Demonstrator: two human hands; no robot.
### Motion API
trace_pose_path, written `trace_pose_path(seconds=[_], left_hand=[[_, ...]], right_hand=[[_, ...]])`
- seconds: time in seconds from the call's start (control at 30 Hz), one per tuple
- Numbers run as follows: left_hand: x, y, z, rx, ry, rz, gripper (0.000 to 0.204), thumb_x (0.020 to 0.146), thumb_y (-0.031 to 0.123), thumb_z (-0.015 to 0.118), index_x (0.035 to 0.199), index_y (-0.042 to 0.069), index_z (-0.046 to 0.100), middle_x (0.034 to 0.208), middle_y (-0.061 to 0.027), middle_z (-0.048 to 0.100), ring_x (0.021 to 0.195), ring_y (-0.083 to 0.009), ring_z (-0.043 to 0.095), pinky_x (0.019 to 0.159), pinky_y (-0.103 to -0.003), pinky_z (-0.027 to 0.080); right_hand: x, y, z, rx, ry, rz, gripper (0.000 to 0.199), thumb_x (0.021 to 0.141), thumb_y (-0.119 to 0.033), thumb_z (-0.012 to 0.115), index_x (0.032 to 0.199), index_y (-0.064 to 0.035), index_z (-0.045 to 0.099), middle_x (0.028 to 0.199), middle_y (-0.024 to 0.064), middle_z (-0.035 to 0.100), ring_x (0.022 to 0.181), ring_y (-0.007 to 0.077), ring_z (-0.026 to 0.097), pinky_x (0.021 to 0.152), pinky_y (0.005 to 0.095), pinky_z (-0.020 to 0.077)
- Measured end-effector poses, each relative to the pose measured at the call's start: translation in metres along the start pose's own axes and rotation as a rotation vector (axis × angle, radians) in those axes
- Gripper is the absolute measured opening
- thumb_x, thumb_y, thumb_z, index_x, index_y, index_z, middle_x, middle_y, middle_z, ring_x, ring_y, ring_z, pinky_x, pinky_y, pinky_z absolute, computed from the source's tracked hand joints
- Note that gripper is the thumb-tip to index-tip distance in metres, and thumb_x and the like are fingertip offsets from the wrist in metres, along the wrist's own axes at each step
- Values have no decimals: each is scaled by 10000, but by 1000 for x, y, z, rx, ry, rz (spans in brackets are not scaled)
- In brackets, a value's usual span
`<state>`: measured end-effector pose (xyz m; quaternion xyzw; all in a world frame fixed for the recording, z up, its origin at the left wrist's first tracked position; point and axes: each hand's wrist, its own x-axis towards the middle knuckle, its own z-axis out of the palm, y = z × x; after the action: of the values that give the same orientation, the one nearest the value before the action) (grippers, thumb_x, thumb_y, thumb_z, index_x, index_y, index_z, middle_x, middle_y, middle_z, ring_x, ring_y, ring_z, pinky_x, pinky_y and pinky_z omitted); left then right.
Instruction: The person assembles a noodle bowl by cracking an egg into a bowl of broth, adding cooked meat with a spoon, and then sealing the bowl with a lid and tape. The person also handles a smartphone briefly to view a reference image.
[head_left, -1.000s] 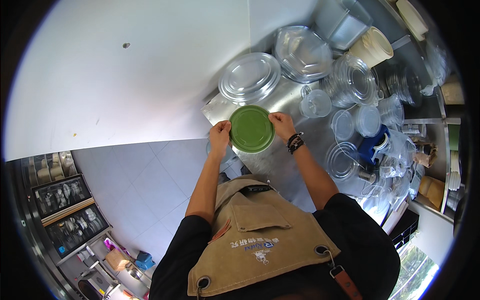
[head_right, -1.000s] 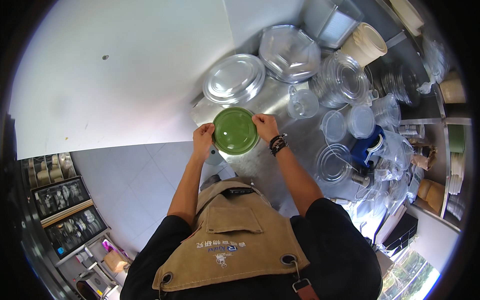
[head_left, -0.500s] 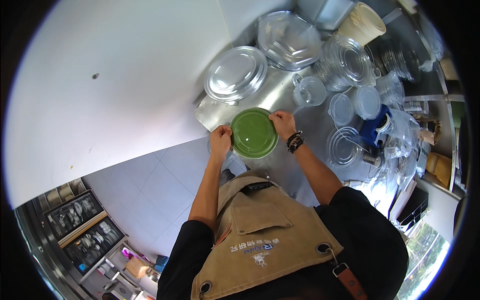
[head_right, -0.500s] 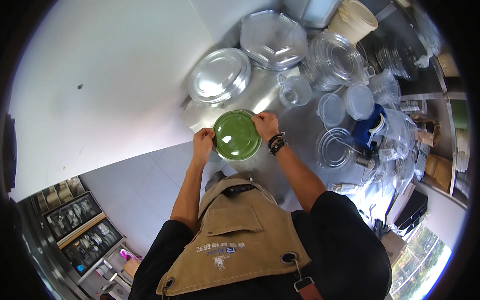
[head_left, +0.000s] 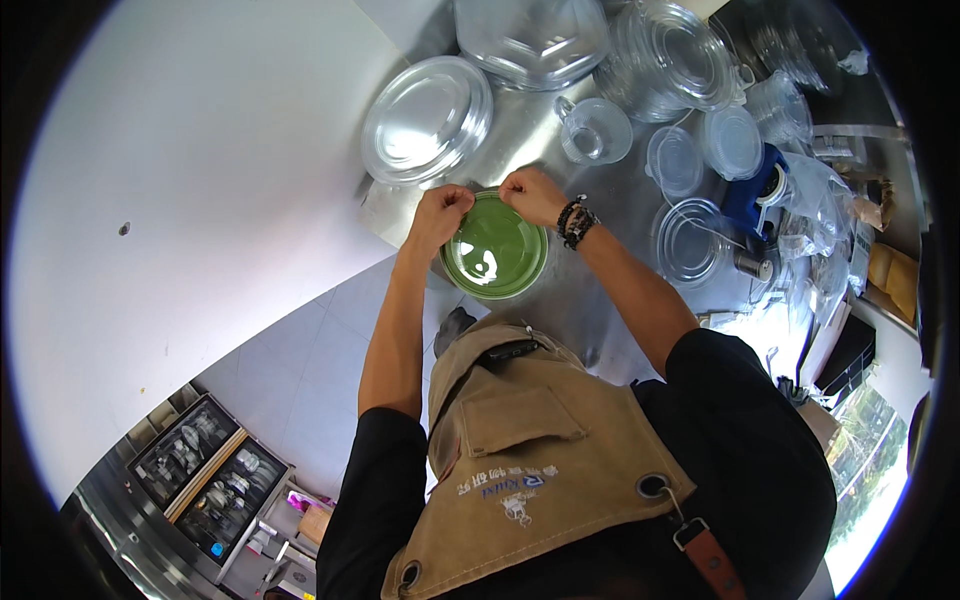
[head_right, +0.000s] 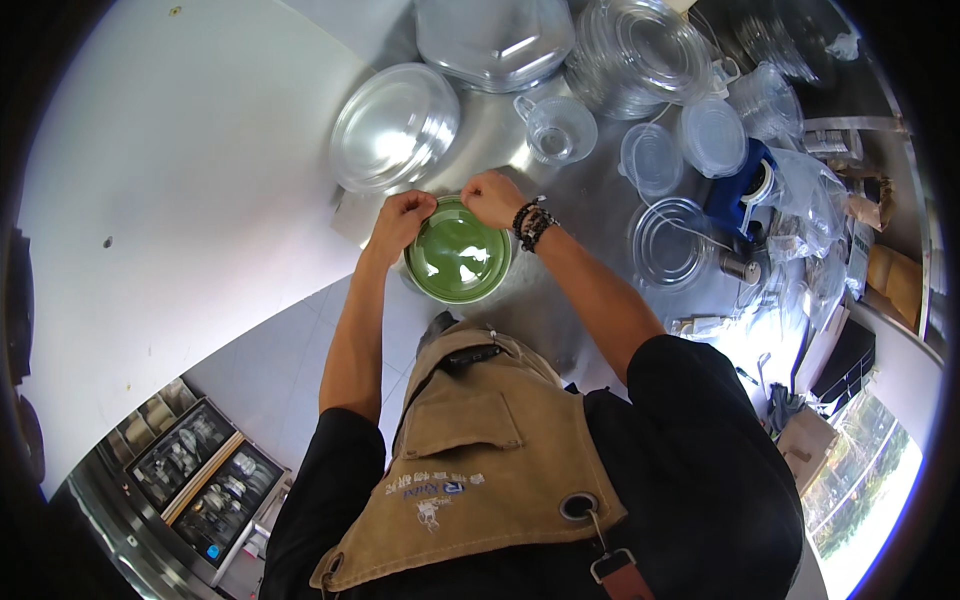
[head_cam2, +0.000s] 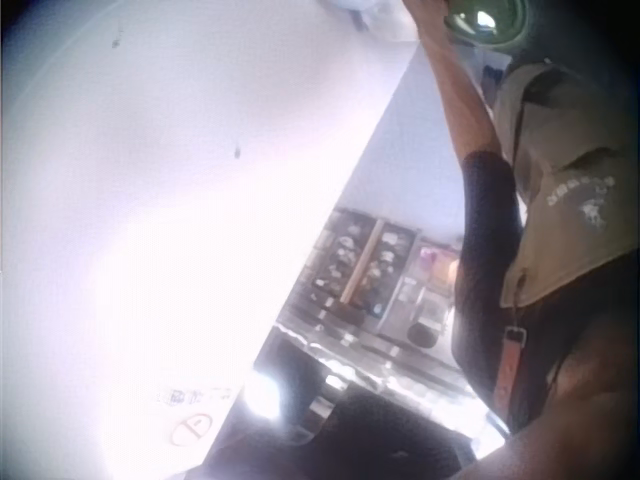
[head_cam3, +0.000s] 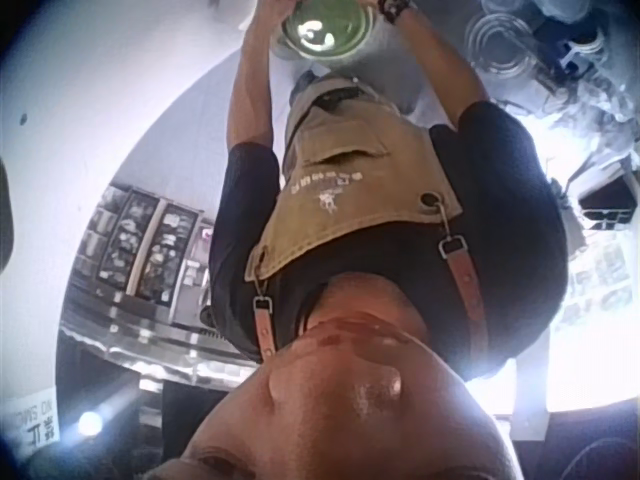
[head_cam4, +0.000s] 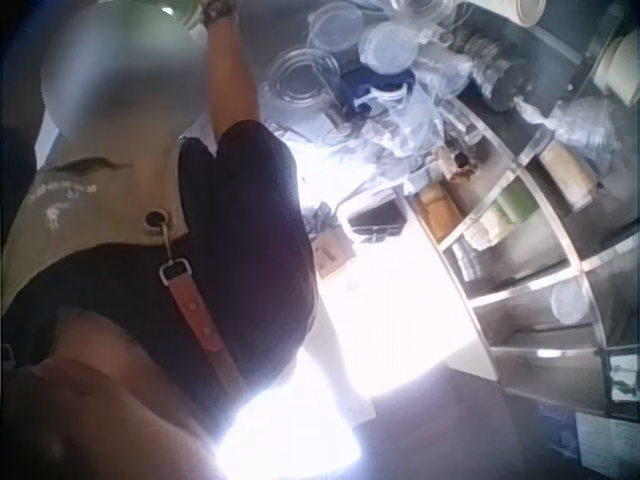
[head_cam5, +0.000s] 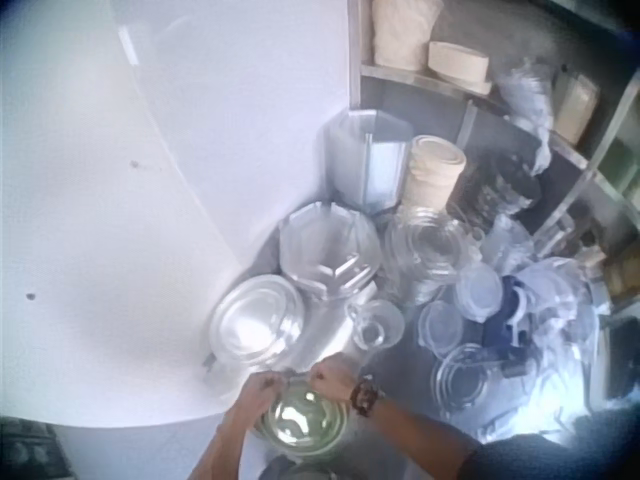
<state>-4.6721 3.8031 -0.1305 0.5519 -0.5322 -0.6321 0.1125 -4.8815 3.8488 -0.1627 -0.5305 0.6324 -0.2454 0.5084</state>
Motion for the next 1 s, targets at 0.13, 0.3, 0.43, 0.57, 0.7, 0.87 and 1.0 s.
trace_pose_path(seconds=[0.13, 0.3, 0.43, 0.57, 0.7, 0.87, 1.0], left_hand=[[7, -1, 3, -31, -7, -3, 118, 902, 76, 623, 935, -13, 693, 802, 4, 625, 711, -78, 521, 639, -227, 412], [10, -3, 2, -8, -59, 46, 147, 924, 69, 608, 1001, -23, 693, 845, -11, 641, 739, -72, 528, 658, -227, 418], [-4, -11, -12, -51, -36, 13, 173, 926, 65, 609, 1036, -38, 692, 869, -22, 658, 763, -78, 555, 682, -230, 437], [-9, -18, -17, -7, -15, 4, 184, 917, 54, 612, 1044, -56, 687, 886, -26, 665, 782, -85, 573, 698, -235, 448], [-15, -20, -18, -154, -15, 55, 185, 893, 16, 606, 1041, -58, 689, 855, -19, 651, 757, -85, 559, 672, -234, 432], [-31, -24, -22, -129, 23, 10, 204, 870, -31, 576, 1037, -53, 691, 853, -28, 657, 776, -87, 569, 690, -235, 441], [-32, -31, -17, -136, 90, 78, 216, 865, -45, 563, 1044, -53, 684, 874, -29, 657, 799, -85, 571, 721, -235, 451]], right_hand=[[6, -10, 1, -46, -8, -74, 175, 876, -167, 651, 917, -7, 710, 815, 102, 709, 728, 157, 655, 702, 314, 515], [18, -16, 5, 4, -80, -91, 172, 889, -165, 651, 936, -11, 711, 838, 77, 719, 738, 144, 652, 692, 306, 513], [18, -9, 9, 55, -49, 16, 193, 833, -190, 639, 890, -28, 726, 835, 137, 714, 792, 269, 688, 758, 367, 525], [13, -2, 13, 81, 6, -63, 191, 854, -182, 626, 916, -23, 713, 830, 129, 706, 773, 267, 679, 746, 368, 520], [9, 3, 14, 89, 71, -28, 193, 873, -196, 631, 920, -24, 706, 852, 117, 706, 775, 251, 674, 741, 360, 521], [3, 8, 12, 135, 147, 10, 189, 886, -206, 653, 946, -39, 714, 850, 98, 711, 769, 210, 673, 738, 332, 526], [1, 14, 14, 176, 230, -33, 182, 888, -184, 666, 959, -24, 716, 831, 88, 719, 744, 165, 673, 721, 308, 529]])
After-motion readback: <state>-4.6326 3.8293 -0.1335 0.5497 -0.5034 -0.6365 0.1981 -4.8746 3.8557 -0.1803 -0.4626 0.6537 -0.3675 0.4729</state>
